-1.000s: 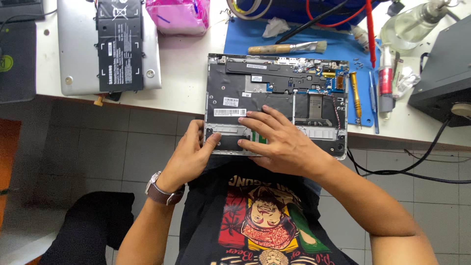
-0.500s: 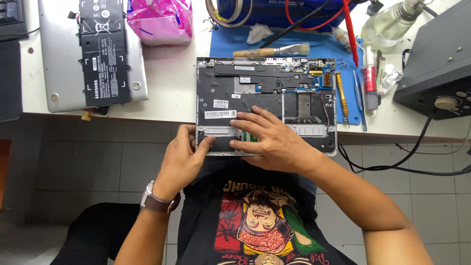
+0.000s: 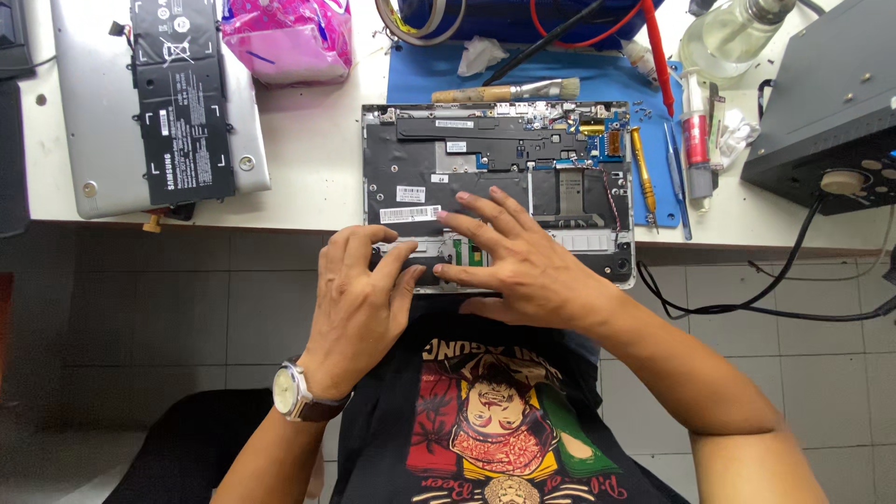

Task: The person works on the internal components of a disassembled laptop. They use a brush to clean the motherboard area, then install a black rectangular component and secure it with screws using a screwdriver.

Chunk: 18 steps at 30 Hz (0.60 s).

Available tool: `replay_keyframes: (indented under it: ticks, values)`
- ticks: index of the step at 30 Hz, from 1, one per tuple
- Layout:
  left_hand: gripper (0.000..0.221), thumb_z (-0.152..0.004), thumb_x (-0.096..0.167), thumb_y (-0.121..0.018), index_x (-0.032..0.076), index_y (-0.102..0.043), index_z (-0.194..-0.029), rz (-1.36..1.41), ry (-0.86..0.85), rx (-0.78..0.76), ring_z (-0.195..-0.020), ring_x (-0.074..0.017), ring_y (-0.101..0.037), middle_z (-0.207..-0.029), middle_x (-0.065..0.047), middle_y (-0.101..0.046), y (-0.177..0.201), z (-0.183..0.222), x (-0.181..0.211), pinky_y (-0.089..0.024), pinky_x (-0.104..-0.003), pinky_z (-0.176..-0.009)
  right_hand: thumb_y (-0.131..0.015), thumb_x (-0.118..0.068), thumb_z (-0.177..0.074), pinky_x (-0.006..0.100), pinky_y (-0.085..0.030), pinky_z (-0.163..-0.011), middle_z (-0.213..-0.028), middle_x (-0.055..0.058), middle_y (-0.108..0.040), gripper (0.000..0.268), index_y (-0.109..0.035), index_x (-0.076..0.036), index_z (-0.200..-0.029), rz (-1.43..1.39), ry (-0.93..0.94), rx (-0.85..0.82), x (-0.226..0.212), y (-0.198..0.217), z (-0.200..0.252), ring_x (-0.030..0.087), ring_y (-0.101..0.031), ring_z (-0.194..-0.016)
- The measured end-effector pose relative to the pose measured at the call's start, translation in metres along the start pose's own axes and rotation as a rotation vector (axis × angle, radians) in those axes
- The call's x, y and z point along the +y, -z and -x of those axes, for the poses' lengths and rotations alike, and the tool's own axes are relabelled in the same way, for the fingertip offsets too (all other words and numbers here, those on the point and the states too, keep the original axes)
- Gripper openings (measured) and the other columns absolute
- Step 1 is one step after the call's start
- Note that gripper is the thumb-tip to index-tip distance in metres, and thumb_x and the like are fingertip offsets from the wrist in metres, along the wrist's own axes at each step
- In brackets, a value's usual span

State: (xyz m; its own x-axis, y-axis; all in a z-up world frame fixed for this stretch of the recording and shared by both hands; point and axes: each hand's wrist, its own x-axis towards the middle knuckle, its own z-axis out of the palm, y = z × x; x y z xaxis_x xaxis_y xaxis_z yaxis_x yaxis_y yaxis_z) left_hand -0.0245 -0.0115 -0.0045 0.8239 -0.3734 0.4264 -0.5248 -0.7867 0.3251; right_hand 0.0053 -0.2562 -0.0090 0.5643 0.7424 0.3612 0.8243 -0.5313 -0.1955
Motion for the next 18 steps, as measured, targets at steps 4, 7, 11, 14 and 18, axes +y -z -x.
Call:
replay_keyframes:
  ticks: [4, 7, 11, 14, 18]
  values:
    - [0.021, -0.1, 0.025, -0.066, 0.011, -0.074, -0.114, 0.012, -0.03, -0.018, -0.117, -0.0358, -0.054, -0.111, -0.009, -0.057, -0.006, -0.001, 0.004, -0.044, -0.043, -0.094, -0.074, -0.055, -0.086, 0.059, -0.025, -0.124, -0.152, 0.012, -0.051, 0.047, -0.067, -0.037, -0.13, -0.036, -0.032, -0.026, 0.006, 0.004, 0.008, 0.039, -0.04, -0.148]
    - [0.02, -0.101, 0.023, -0.064, 0.01, -0.074, -0.112, 0.049, -0.043, -0.038, -0.117, -0.0361, -0.054, -0.113, -0.009, -0.058, -0.009, 0.0, 0.006, -0.044, -0.044, -0.097, -0.079, -0.057, -0.082, 0.058, -0.028, -0.122, -0.143, 0.014, -0.058, 0.05, -0.071, -0.034, -0.126, -0.076, -0.056, -0.04, 0.013, 0.006, 0.012, 0.039, -0.046, -0.144]
    - [0.013, -0.1, 0.02, -0.065, 0.012, -0.075, -0.103, 0.027, -0.068, -0.006, -0.115, -0.0342, -0.055, -0.11, -0.008, -0.058, -0.011, 0.001, 0.006, -0.045, -0.044, -0.098, -0.079, -0.031, -0.09, 0.051, -0.042, -0.116, -0.131, 0.011, -0.067, 0.028, -0.074, -0.018, -0.114, -0.119, -0.087, 0.17, 0.024, 0.002, 0.014, 0.035, -0.061, -0.13]
    - [0.012, -0.098, 0.02, -0.066, 0.014, -0.076, -0.099, 0.009, -0.084, -0.002, -0.114, -0.0333, -0.056, -0.109, -0.007, -0.058, -0.012, 0.0, 0.005, -0.045, -0.045, -0.099, -0.077, -0.024, -0.092, 0.05, -0.046, -0.113, -0.127, 0.01, -0.069, 0.022, -0.075, -0.016, -0.112, -0.137, -0.115, 0.212, 0.026, 0.001, 0.014, 0.034, -0.065, -0.126]
    - [0.014, -0.099, 0.025, -0.066, 0.014, -0.075, -0.097, 0.012, -0.093, -0.012, -0.113, -0.0329, -0.056, -0.107, -0.007, -0.058, -0.007, -0.005, 0.008, -0.045, -0.045, -0.098, -0.079, -0.024, -0.091, 0.05, -0.048, -0.111, -0.124, 0.01, -0.07, 0.024, -0.075, -0.016, -0.112, -0.148, -0.14, 0.203, 0.029, -0.004, 0.016, 0.033, -0.066, -0.124]
